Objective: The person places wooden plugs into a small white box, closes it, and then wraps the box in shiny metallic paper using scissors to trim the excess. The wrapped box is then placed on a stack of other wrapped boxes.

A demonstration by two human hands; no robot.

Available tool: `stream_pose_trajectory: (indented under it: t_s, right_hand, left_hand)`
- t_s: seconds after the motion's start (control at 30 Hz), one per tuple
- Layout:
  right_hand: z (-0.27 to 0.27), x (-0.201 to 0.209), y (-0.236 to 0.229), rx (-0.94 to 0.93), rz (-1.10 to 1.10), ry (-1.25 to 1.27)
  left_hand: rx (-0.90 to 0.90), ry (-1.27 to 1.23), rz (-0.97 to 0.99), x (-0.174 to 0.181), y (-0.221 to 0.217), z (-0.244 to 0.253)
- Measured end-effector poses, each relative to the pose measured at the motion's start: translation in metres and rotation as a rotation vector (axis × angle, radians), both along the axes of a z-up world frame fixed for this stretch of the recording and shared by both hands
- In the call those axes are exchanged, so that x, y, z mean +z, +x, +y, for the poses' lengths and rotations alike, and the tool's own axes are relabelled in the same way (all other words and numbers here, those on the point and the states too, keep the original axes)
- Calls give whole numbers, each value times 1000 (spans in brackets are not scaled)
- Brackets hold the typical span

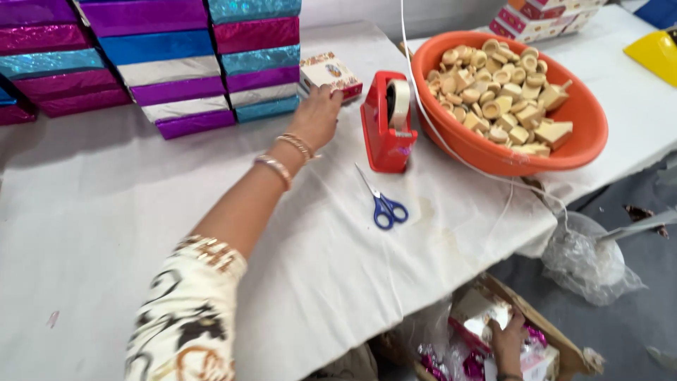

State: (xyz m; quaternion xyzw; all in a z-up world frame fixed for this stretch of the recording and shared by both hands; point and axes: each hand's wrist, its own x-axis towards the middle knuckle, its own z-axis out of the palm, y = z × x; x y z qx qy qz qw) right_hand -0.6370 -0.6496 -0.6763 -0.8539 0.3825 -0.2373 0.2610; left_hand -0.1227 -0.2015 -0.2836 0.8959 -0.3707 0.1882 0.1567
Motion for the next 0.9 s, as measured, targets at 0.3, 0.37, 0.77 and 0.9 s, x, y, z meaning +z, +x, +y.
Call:
stream_pose_trajectory:
  t_s: [0.3,0.37,0.77,0.9]
  right_hand:
    - [27,53,25,-291,43,-294]
    - [23,48,28,-255,-47,-243]
    - [55,102,40,-142,-403,-198]
    - [48,104,50,-80,-702,-130]
  left_hand:
    - [334,195,-10,12,50,-51]
    - [345,229,141,2,62,-53]
    - [224,263,-269,-39,102,-77]
    - [213,201,-316,2,18,-45]
